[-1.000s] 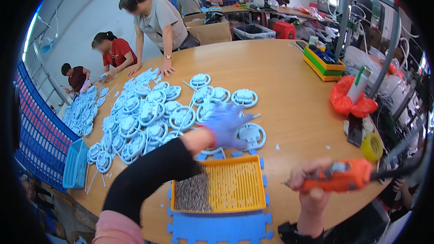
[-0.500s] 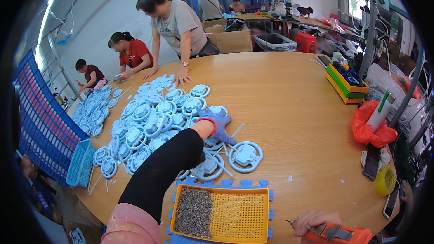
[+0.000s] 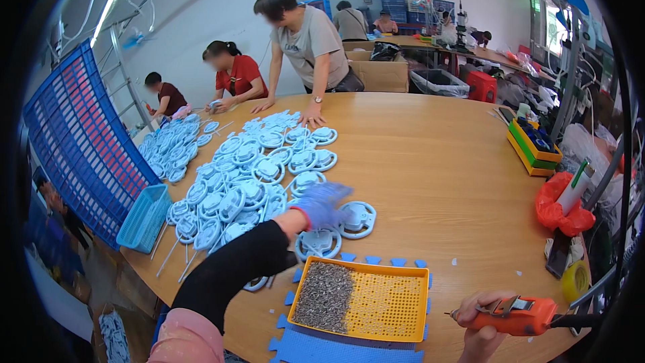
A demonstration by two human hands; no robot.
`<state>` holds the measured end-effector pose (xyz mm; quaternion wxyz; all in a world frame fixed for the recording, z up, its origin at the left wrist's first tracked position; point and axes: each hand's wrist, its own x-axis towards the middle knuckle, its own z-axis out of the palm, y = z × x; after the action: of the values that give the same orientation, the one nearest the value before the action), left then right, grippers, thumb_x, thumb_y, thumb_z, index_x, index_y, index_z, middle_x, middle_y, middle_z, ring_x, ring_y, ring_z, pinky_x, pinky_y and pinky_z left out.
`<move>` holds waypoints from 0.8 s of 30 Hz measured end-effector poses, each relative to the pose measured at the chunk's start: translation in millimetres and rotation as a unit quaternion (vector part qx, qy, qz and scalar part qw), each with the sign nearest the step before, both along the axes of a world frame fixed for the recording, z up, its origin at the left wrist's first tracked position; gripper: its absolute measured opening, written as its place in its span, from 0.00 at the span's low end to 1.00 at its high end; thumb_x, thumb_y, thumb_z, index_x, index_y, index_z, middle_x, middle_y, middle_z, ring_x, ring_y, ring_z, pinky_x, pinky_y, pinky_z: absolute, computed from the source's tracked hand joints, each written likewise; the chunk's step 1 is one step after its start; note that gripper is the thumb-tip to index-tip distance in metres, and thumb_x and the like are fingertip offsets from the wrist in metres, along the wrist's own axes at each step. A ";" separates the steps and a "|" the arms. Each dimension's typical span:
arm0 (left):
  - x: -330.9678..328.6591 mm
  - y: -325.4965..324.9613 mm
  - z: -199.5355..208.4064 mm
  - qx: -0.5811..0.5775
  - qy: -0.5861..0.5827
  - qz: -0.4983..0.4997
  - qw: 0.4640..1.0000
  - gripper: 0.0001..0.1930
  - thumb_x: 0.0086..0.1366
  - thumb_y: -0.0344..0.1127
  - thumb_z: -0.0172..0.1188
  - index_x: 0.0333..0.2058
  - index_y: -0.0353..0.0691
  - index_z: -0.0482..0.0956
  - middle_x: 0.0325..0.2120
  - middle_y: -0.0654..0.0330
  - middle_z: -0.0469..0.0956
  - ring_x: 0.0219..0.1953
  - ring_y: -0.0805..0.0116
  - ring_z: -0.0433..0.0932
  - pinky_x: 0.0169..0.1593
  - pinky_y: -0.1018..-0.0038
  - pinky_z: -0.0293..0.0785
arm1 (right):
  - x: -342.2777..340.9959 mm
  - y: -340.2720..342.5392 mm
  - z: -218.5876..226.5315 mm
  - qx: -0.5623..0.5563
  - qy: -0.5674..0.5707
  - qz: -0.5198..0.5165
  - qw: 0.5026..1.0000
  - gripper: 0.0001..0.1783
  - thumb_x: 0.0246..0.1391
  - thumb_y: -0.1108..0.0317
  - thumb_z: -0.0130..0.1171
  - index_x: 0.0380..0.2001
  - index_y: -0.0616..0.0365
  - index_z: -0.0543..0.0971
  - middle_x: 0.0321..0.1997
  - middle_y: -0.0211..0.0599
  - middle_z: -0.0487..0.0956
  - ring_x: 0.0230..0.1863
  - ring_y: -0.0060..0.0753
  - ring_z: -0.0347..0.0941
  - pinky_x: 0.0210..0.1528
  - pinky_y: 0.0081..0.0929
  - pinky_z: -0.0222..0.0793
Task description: Using a powered screwdriver to fasten screws into blue circular plastic fan-like components on a workshop table.
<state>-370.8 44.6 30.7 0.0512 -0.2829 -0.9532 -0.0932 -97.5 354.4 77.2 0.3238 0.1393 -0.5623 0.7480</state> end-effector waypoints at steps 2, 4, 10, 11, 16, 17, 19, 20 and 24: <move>43.2 56.4 35.6 -0.084 -0.122 -0.013 0.989 0.39 0.52 0.58 0.59 0.61 0.51 0.62 0.56 0.51 0.65 0.56 0.48 0.67 0.59 0.54 0.61 | 1.2 -0.3 -2.9 -0.011 -0.005 -0.006 1.000 0.38 0.40 0.36 0.65 0.36 0.59 0.65 0.17 0.31 0.68 0.16 0.23 0.65 0.17 0.21 0.62; 47.9 74.7 34.2 -0.106 -0.136 0.011 0.985 0.40 0.51 0.58 0.60 0.61 0.51 0.61 0.56 0.50 0.64 0.57 0.47 0.66 0.58 0.54 0.62 | 3.2 -6.8 1.1 -0.024 -0.004 -0.007 1.000 0.38 0.40 0.37 0.66 0.36 0.60 0.65 0.17 0.32 0.69 0.16 0.24 0.65 0.17 0.22 0.63; 53.7 63.3 32.2 -0.085 -0.140 0.034 0.986 0.39 0.49 0.51 0.64 0.60 0.52 0.62 0.55 0.50 0.65 0.55 0.46 0.67 0.55 0.56 0.67 | 13.8 -25.9 5.8 -0.013 0.002 0.026 1.000 0.39 0.40 0.37 0.66 0.37 0.60 0.65 0.17 0.32 0.69 0.16 0.25 0.66 0.18 0.21 0.62; 57.1 60.2 31.3 -0.080 -0.127 0.024 0.988 0.39 0.48 0.48 0.64 0.60 0.51 0.62 0.54 0.50 0.66 0.55 0.46 0.67 0.55 0.56 0.67 | 16.9 -26.7 6.4 -0.003 -0.011 0.027 1.000 0.37 0.41 0.36 0.65 0.37 0.58 0.65 0.18 0.31 0.68 0.18 0.24 0.65 0.20 0.21 0.62; 64.6 33.7 24.8 -0.074 -0.070 0.021 0.995 0.37 0.48 0.38 0.63 0.59 0.45 0.62 0.50 0.47 0.69 0.52 0.46 0.69 0.54 0.60 0.69 | 21.2 -27.0 5.2 -0.014 -0.005 0.045 0.999 0.35 0.43 0.39 0.65 0.38 0.57 0.65 0.20 0.30 0.68 0.21 0.22 0.65 0.22 0.21 0.62; 57.9 27.4 17.4 -0.002 -0.032 0.043 0.999 0.35 0.49 0.36 0.61 0.59 0.42 0.63 0.48 0.45 0.70 0.51 0.46 0.70 0.53 0.61 0.69 | 19.4 -22.0 -0.1 -0.006 -0.004 0.014 1.000 0.34 0.44 0.41 0.66 0.39 0.57 0.65 0.21 0.30 0.67 0.21 0.23 0.65 0.23 0.20 0.63; 59.2 15.1 19.4 0.069 0.011 0.067 0.995 0.34 0.50 0.33 0.60 0.58 0.40 0.63 0.46 0.44 0.71 0.50 0.46 0.71 0.52 0.62 0.69 | 7.5 -10.5 -14.6 0.000 0.001 -0.013 1.000 0.32 0.46 0.43 0.66 0.39 0.57 0.65 0.22 0.30 0.67 0.22 0.23 0.66 0.23 0.20 0.63; 60.9 12.7 24.1 0.161 0.089 0.033 0.982 0.32 0.52 0.32 0.58 0.57 0.38 0.64 0.45 0.44 0.71 0.48 0.46 0.71 0.51 0.62 0.70 | -1.2 -1.7 -24.3 -0.008 -0.008 -0.053 0.999 0.30 0.47 0.47 0.66 0.40 0.56 0.65 0.23 0.30 0.67 0.23 0.23 0.66 0.23 0.20 0.64; 121.2 1.0 103.5 0.282 0.242 -0.101 0.923 0.28 0.53 0.29 0.55 0.55 0.34 0.65 0.41 0.44 0.71 0.44 0.47 0.72 0.49 0.62 0.70 | -16.0 -6.1 -28.5 -0.033 -0.018 -0.080 0.996 0.19 0.55 0.59 0.60 0.42 0.56 0.65 0.24 0.29 0.67 0.24 0.20 0.67 0.25 0.20 0.65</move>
<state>-249.6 45.6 134.2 0.3485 -0.3659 -0.8122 -0.2916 -113.5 348.3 48.7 0.3767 0.0700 -0.5524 0.7404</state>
